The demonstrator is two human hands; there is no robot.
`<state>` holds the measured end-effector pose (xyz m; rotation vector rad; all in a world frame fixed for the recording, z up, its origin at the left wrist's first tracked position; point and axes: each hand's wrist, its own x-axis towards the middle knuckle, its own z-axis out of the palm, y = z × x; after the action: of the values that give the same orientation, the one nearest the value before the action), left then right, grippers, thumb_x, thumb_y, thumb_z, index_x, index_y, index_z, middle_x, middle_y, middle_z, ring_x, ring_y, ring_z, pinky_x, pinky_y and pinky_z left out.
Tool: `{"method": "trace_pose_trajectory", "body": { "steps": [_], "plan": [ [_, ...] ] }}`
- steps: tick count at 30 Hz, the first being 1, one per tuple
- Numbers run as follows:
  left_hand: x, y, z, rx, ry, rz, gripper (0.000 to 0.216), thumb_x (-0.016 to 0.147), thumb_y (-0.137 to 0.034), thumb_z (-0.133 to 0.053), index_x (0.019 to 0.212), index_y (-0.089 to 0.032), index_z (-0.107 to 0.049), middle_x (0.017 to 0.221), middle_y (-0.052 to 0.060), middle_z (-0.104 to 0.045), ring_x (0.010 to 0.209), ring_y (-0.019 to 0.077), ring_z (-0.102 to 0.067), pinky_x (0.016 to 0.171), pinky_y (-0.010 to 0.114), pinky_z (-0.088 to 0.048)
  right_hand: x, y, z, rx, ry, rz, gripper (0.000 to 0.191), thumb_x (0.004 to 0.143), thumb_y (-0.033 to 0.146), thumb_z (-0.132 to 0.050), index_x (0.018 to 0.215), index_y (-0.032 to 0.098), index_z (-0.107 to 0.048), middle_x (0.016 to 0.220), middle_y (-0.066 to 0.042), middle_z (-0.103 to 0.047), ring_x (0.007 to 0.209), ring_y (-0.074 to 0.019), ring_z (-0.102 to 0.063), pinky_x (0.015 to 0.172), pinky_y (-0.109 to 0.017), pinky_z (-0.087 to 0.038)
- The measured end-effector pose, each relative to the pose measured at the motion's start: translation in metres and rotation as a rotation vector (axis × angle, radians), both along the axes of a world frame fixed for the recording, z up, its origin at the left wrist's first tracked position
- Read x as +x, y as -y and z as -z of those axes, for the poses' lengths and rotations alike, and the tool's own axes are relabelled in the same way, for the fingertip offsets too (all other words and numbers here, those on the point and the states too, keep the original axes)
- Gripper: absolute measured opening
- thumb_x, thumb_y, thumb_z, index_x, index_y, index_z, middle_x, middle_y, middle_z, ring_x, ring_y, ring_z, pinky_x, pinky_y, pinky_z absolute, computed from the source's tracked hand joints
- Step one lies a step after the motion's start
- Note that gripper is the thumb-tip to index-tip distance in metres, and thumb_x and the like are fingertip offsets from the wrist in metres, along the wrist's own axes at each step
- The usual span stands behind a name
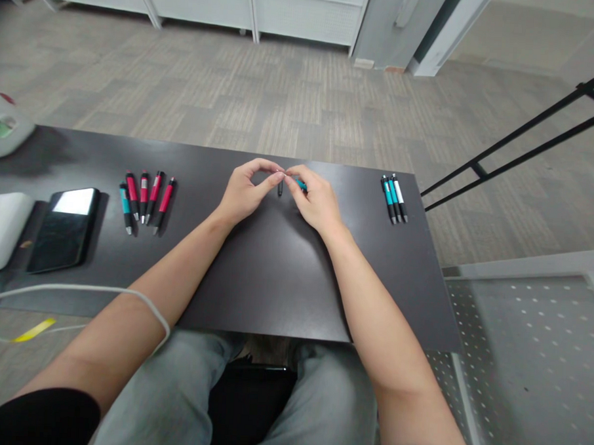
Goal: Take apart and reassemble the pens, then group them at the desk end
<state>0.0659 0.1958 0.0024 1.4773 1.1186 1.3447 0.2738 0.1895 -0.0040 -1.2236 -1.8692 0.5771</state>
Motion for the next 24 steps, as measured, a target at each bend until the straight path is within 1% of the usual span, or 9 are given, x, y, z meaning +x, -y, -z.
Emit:
{"method": "trace_pose_trajectory", "body": {
  "steps": [2, 5, 7, 9, 11, 14, 18, 21, 24],
  "plan": [
    [0.001, -0.004, 0.002, -0.030, 0.082, -0.001, 0.020, 0.093, -0.032, -0.103, 0.089, -0.028, -0.084, 0.101, 0.004, -0.086, 0.108, 0.0273, -0.079, 0.116, 0.040, -0.055, -0.001, 0.001, -0.001, -0.011, 0.013, 0.010, 0.038, 0.114, 0.068, -0.072, 0.113, 0.032, -0.082, 0.115, -0.006, -0.087, 0.106, -0.0311, -0.077, 0.103, -0.044, -0.061],
    [0.002, -0.008, 0.003, -0.077, 0.193, -0.049, 0.027, 0.093, -0.037, -0.105, 0.092, -0.027, -0.079, 0.099, 0.004, -0.084, 0.107, 0.0251, -0.080, 0.110, 0.037, -0.059, 0.000, 0.000, -0.002, -0.013, 0.020, 0.038, 0.038, 0.115, 0.068, -0.070, 0.111, 0.031, -0.081, 0.111, -0.006, -0.086, 0.105, -0.0309, -0.075, 0.103, -0.044, -0.060],
    [0.002, -0.009, 0.002, -0.075, 0.233, -0.092, 0.030, 0.095, -0.040, -0.104, 0.096, -0.026, -0.078, 0.100, 0.004, -0.084, 0.107, 0.0240, -0.081, 0.107, 0.035, -0.060, 0.001, -0.001, -0.001, -0.013, 0.018, 0.077, 0.040, 0.116, 0.069, -0.068, 0.110, 0.031, -0.079, 0.105, -0.006, -0.083, 0.101, -0.0301, -0.073, 0.099, -0.043, -0.059],
    [0.001, -0.007, 0.000, -0.049, 0.226, -0.129, 0.029, 0.095, -0.040, -0.103, 0.097, -0.026, -0.078, 0.103, 0.004, -0.084, 0.109, 0.0242, -0.081, 0.107, 0.035, -0.060, 0.003, -0.004, 0.000, -0.013, 0.011, 0.130, 0.041, 0.116, 0.071, -0.066, 0.109, 0.032, -0.078, 0.098, -0.005, -0.080, 0.097, -0.0291, -0.071, 0.094, -0.041, -0.058],
    [-0.001, -0.004, -0.001, -0.006, 0.154, -0.134, 0.024, 0.095, -0.037, -0.101, 0.096, -0.027, -0.079, 0.104, 0.005, -0.085, 0.111, 0.0260, -0.081, 0.110, 0.038, -0.059, 0.004, -0.006, 0.001, -0.012, -0.003, 0.178, 0.042, 0.117, 0.072, -0.065, 0.109, 0.032, -0.077, 0.094, -0.004, -0.076, 0.093, -0.0279, -0.069, 0.091, -0.040, -0.057],
    [-0.001, 0.002, 0.000, 0.045, -0.038, -0.096, 0.017, 0.096, -0.035, -0.095, 0.095, -0.029, -0.080, 0.105, 0.004, -0.087, 0.113, 0.0293, -0.081, 0.121, 0.045, -0.053, 0.005, -0.008, 0.001, -0.021, -0.024, 0.215, 0.045, 0.117, 0.074, -0.065, 0.109, 0.031, -0.076, 0.089, -0.002, -0.072, 0.088, -0.0265, -0.065, 0.090, -0.040, -0.056],
    [0.003, 0.006, 0.003, 0.052, -0.281, -0.048, 0.012, 0.098, -0.033, -0.089, 0.097, -0.032, -0.077, 0.111, 0.003, -0.089, 0.117, 0.0332, -0.079, 0.134, 0.056, -0.035, 0.006, -0.009, 0.000, -0.035, -0.038, 0.216, 0.050, 0.115, 0.079, -0.064, 0.108, 0.031, -0.076, 0.086, -0.001, -0.069, 0.085, -0.0258, -0.064, 0.088, -0.040, -0.055],
    [0.007, 0.007, 0.007, 0.073, -0.413, -0.019, 0.010, 0.097, -0.032, -0.087, 0.100, -0.033, -0.078, 0.118, 0.004, -0.090, 0.121, 0.0356, -0.074, 0.135, 0.059, -0.025, 0.005, -0.008, -0.003, -0.049, -0.052, 0.215, 0.051, 0.114, 0.080, -0.064, 0.108, 0.031, -0.075, 0.085, -0.001, -0.068, 0.085, -0.0258, -0.063, 0.089, -0.040, -0.055],
    [0.010, 0.007, 0.010, 0.115, -0.525, 0.009, 0.015, 0.096, -0.027, -0.085, 0.109, -0.034, -0.081, 0.126, 0.004, -0.089, 0.128, 0.0378, -0.070, 0.134, 0.060, -0.022, 0.004, -0.008, -0.004, -0.043, -0.039, 0.214, 0.050, 0.115, 0.079, -0.063, 0.108, 0.031, -0.075, 0.084, -0.001, -0.067, 0.085, -0.0259, -0.062, 0.089, -0.040, -0.055]
  ]
}}
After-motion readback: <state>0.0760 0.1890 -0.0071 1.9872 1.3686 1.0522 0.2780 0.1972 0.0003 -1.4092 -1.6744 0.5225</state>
